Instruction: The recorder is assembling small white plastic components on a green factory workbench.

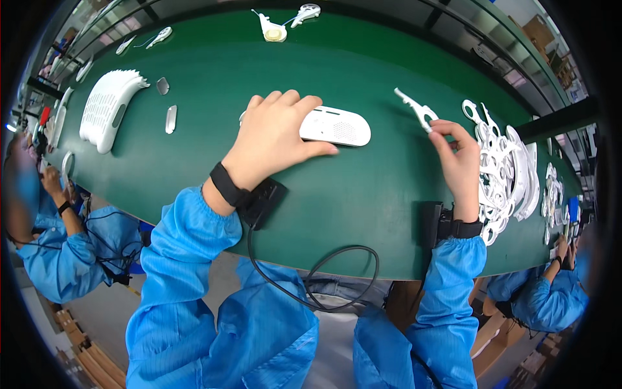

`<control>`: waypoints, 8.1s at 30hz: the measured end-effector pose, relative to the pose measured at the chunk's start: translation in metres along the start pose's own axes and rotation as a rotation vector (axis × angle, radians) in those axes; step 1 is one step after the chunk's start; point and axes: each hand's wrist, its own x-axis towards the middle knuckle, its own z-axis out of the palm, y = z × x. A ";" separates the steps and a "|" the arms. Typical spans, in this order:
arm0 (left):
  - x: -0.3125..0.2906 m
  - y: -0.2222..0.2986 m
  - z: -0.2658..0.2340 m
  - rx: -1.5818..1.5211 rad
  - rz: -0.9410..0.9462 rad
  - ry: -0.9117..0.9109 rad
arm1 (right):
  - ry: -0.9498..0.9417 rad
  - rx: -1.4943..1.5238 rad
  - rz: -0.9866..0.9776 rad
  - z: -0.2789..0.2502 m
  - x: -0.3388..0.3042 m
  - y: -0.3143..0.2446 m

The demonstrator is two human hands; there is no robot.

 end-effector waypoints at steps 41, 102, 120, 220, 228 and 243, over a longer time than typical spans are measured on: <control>0.013 0.002 0.007 -0.196 0.080 0.051 | -0.092 -0.087 -0.167 0.088 -0.029 -0.064; 0.010 -0.002 0.009 -0.046 0.327 0.028 | -0.361 -0.188 -0.335 0.065 -0.039 -0.064; 0.008 -0.009 0.002 -0.584 0.073 0.009 | -0.206 -0.117 -0.356 0.078 -0.026 -0.069; 0.025 0.013 0.072 -0.766 0.057 0.079 | -0.278 0.543 0.197 0.082 0.013 0.002; 0.025 0.009 0.067 -0.808 0.057 0.070 | -0.227 0.487 0.143 0.089 0.012 -0.005; 0.026 -0.004 0.063 -0.881 -0.052 0.081 | -0.200 0.541 0.090 0.095 0.010 -0.022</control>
